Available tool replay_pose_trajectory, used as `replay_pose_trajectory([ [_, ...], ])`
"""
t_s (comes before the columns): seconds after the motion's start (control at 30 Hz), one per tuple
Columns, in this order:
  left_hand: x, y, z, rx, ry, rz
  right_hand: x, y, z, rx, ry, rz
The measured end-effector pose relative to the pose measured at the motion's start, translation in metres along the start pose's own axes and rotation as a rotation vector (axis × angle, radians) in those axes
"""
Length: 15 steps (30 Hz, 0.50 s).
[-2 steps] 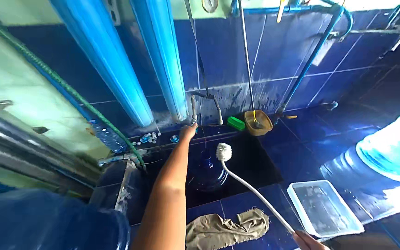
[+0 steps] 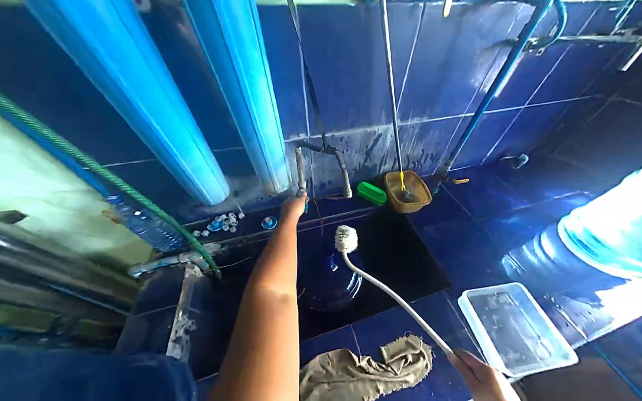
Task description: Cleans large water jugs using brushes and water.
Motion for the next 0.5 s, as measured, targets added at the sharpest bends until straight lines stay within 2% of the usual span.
replay_pose_trajectory([
  [0.13, 0.005, 0.028, -0.007, -0.026, 0.011, 0.038, 0.010, 0.041, -0.023, 0.086, -0.051, 0.027],
  [0.23, 0.016, 0.035, -0.012, -0.021, -0.053, -0.022, 0.006, 0.057, -0.034, 0.108, -0.079, 0.062],
  [0.33, 0.026, 0.025, -0.018, -0.162, -0.605, -0.210, 0.002, 0.064, -0.043, 0.121, -0.091, 0.097],
  [0.4, 0.038, 0.019, -0.024, -0.236, -0.839, -0.328, 0.000, 0.067, -0.045, 0.132, -0.119, 0.115],
  [0.43, 0.046, 0.011, -0.023, -0.224, -0.852, -0.411, 0.000, 0.069, -0.044, 0.138, -0.132, 0.114],
  [0.5, 0.068, -0.010, -0.018, -0.099, -0.703, -0.551, 0.000, 0.070, -0.044, 0.142, -0.169, 0.117],
])
Point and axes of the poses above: each hand's wrist, its own y-axis towards the middle knuckle, its own x-axis out of the palm, z = x × y, the point moved 5 cm from there along y, towards the middle knuckle, and after that the axes turned 9 degrees about -x, right-handed, at the moved point
